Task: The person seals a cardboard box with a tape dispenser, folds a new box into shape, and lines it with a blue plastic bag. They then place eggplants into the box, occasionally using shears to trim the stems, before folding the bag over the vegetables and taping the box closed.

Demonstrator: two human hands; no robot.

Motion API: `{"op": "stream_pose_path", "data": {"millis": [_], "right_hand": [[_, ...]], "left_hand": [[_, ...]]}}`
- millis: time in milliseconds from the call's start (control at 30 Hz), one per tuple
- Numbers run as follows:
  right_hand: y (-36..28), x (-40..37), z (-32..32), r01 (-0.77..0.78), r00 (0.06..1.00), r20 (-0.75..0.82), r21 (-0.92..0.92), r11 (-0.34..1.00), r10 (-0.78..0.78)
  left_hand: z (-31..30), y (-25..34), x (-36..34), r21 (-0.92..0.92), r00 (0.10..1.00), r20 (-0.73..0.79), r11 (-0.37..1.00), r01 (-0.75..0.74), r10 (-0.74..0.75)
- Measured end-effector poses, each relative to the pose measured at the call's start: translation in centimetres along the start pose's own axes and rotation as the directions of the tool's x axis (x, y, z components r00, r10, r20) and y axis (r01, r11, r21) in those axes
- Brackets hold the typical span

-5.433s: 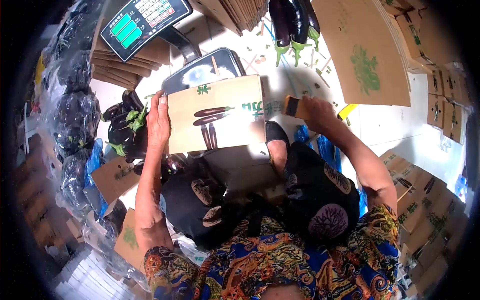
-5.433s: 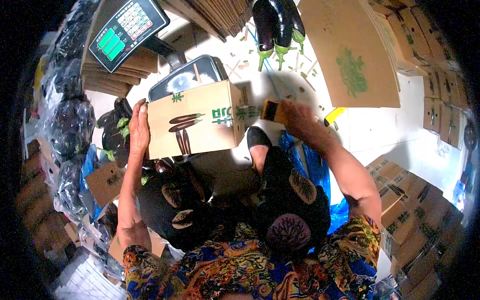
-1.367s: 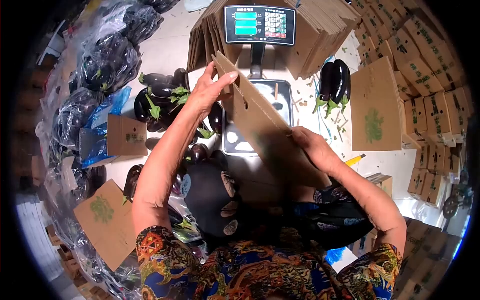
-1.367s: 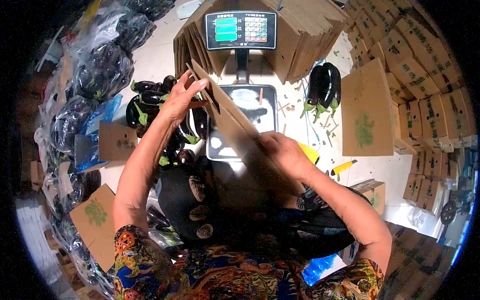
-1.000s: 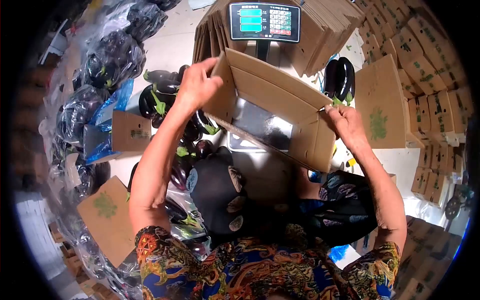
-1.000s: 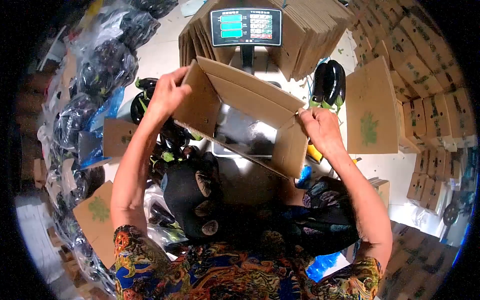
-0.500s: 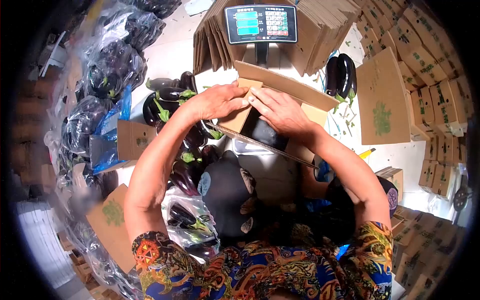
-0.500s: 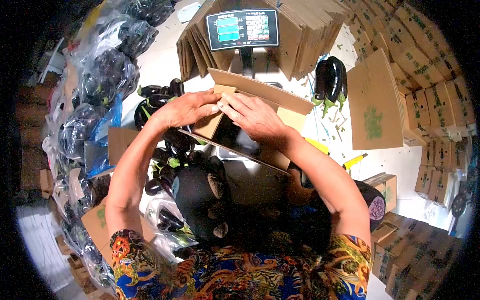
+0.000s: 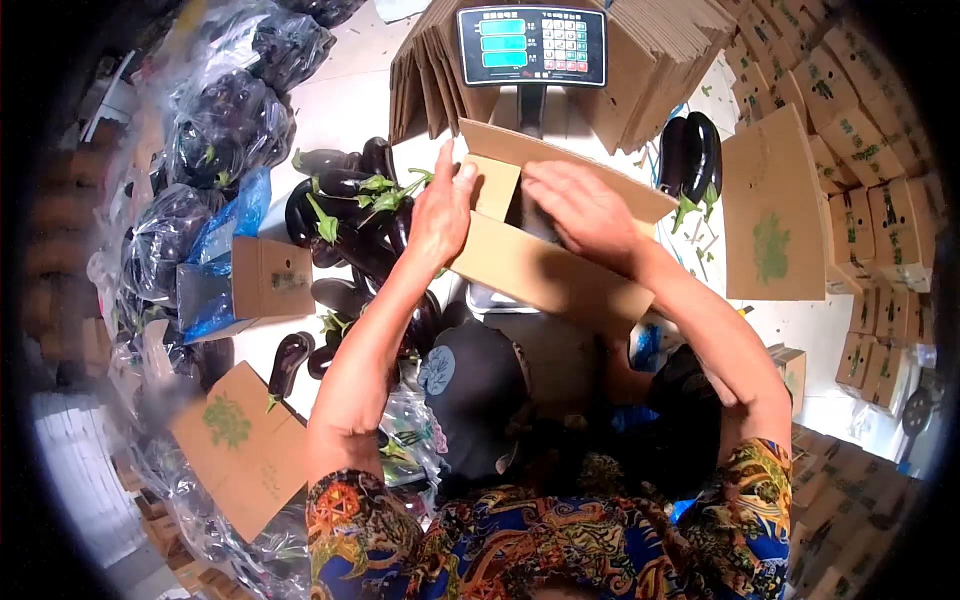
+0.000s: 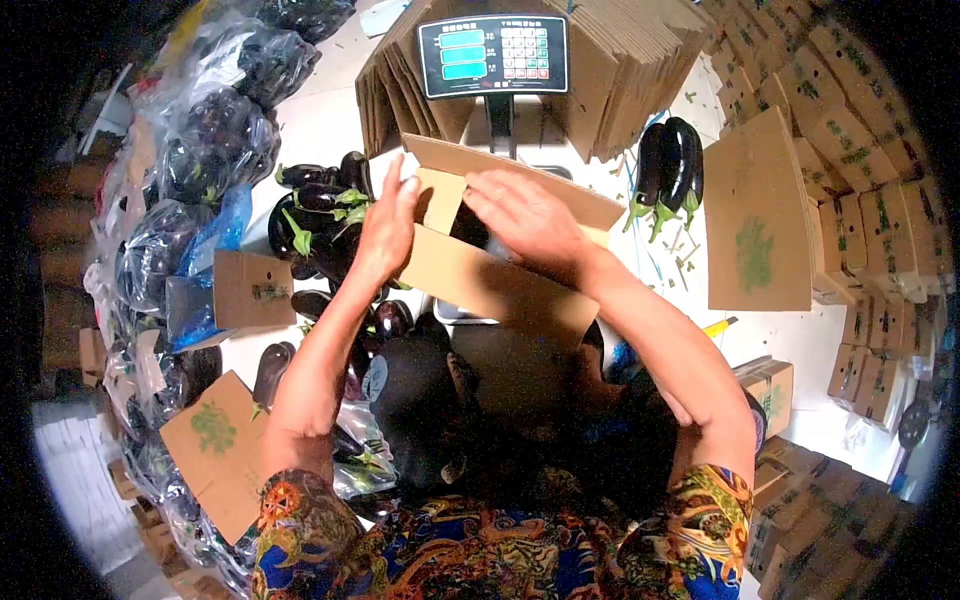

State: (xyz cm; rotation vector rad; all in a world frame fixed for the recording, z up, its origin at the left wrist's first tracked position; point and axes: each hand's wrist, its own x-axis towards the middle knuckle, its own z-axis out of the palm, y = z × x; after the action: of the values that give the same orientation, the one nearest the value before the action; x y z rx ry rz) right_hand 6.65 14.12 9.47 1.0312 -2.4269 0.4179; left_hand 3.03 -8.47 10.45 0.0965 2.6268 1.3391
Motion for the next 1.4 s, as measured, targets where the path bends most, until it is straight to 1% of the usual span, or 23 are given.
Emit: {"op": "stream_pose_path", "data": {"millis": [67, 133, 167, 200, 233, 267, 300, 333, 367, 400, 500, 600, 667, 733, 800, 867, 1000, 1033, 1133, 1167, 1267, 1333, 1400], "right_hand": [[0.4, 1.0, -4.0, 0.098, 0.989, -0.092, -0.142, 0.985, -0.112], [0.9, 2.3, -7.2, -0.047, 0.978, -0.207, -0.328, 0.944, -0.023], [0.6, 1.7, -6.9, -0.292, 0.949, 0.05, -0.242, 0.925, 0.313], [0.0, 1.0, -6.7, -0.532, 0.753, 0.313, -0.226, 0.816, 0.578], [-0.8, 0.9, -6.8, -0.528, 0.711, 0.433, -0.192, 0.827, 0.554], [-2.1, 0.1, -6.1, -0.424, 0.835, 0.303, -0.176, 0.888, 0.459], [-2.9, -0.9, -4.7, -0.338, 0.887, 0.235, -0.261, 0.904, 0.399], [-3.5, -2.1, -3.0, -0.257, 0.929, 0.163, -0.356, 0.899, 0.331], [-4.5, -3.6, -1.0, -0.248, 0.953, 0.088, -0.331, 0.91, 0.291], [-5.5, -3.2, -2.8, -0.299, 0.929, 0.174, -0.168, 0.939, 0.327], [-5.4, -3.1, -2.7, -0.239, 0.955, 0.127, -0.204, 0.949, 0.268], [-5.1, -2.8, -3.0, -0.223, 0.957, 0.143, -0.205, 0.953, 0.254], [-5.4, -2.9, -3.0, -0.234, 0.946, 0.174, -0.218, 0.947, 0.274], [-5.3, -2.9, -2.8, -0.211, 0.958, 0.16, -0.173, 0.962, 0.239], [-5.0, -2.6, -2.8, -0.197, 0.966, 0.144, -0.133, 0.971, 0.216], [-5.2, -2.4, -2.9, -0.188, 0.968, 0.154, -0.077, 0.979, 0.198], [-4.5, -3.4, -2.3, -0.346, 0.935, 0.051, -0.089, 0.934, 0.351], [-4.0, -3.7, -2.2, -0.303, 0.952, -0.032, -0.242, 0.922, 0.305], [-2.9, -4.8, -1.3, -0.492, 0.87, -0.079, -0.125, 0.861, 0.486], [-2.8, -5.6, -1.8, -0.49, 0.869, -0.01, -0.143, 0.86, 0.494], [-3.4, -6.7, -2.1, -0.505, 0.862, -0.135, -0.163, 0.847, 0.488], [-3.4, -7.2, -1.8, -0.518, 0.855, -0.079, -0.14, 0.844, 0.512], [-2.9, -7.6, -1.5, -0.544, 0.832, 0.045, -0.131, 0.829, 0.553]], "left_hand": [[0.7, -2.1, 1.4, 0.084, 0.996, 0.043, 0.994, -0.076, 0.073], [0.9, -1.7, 1.3, 0.132, 0.997, 0.059, 0.989, -0.061, 0.053], [0.9, -1.9, 1.3, 0.075, 0.997, 0.045, 0.995, -0.064, 0.061], [1.1, -2.3, 1.5, 0.06, 0.997, -0.002, 0.996, -0.071, 0.071], [1.4, -3.2, 1.9, 0.049, 0.995, -0.049, 0.995, -0.082, 0.084], [1.6, -4.6, 2.4, 0.037, 0.99, -0.102, 0.995, -0.091, 0.094], [1.4, -4.7, 2.4, -0.255, 0.994, 0.0, 0.961, 0.106, -0.11], [1.2, -4.8, 2.4, -0.495, 0.946, 0.101, 0.809, 0.317, -0.309], [1.2, -4.6, 2.0, -0.547, 0.932, 0.133, 0.759, 0.353, -0.337], [1.2, -4.6, 1.8, -0.599, 0.916, 0.166, 0.7, 0.388, -0.366], [0.2, -4.2, 1.2, -0.733, 0.94, 0.226, 0.591, 0.336, -0.254], [-1.3, -1.4, 1.9, -0.521, 0.985, 0.171, 0.852, 0.058, 0.038], [-1.1, -1.0, 3.5, -0.299, 0.929, 0.352, 0.954, -0.003, 0.113], [-0.8, -0.4, 2.3, -0.183, 0.902, 0.383, 0.973, -0.139, 0.201], [-0.1, -2.5, 2.5, -0.101, 0.876, 0.293, 0.924, -0.37, 0.383], [0.2, -2.8, 1.7, -0.03, 0.856, 0.211, 0.878, -0.477, 0.472], [1.0, -2.0, 1.0, 0.058, 0.878, 0.126, 0.88, -0.471, 0.462], [1.0, -2.2, 0.8, 0.074, 0.888, 0.123, 0.889, -0.453, 0.442], [1.1, -2.6, 0.5, 0.093, 0.897, 0.075, 0.893, -0.44, 0.435], [1.2, -2.7, 0.5, 0.096, 0.897, 0.061, 0.892, -0.442, 0.438], [1.4, -3.0, 0.6, 0.083, 0.904, 0.041, 0.9, -0.428, 0.426], [1.8, -4.1, 1.1, 0.045, 0.94, 0.057, 0.939, -0.34, 0.338], [1.4, -4.1, 1.0, -0.197, 0.964, 0.162, 0.964, -0.178, 0.211]]}}
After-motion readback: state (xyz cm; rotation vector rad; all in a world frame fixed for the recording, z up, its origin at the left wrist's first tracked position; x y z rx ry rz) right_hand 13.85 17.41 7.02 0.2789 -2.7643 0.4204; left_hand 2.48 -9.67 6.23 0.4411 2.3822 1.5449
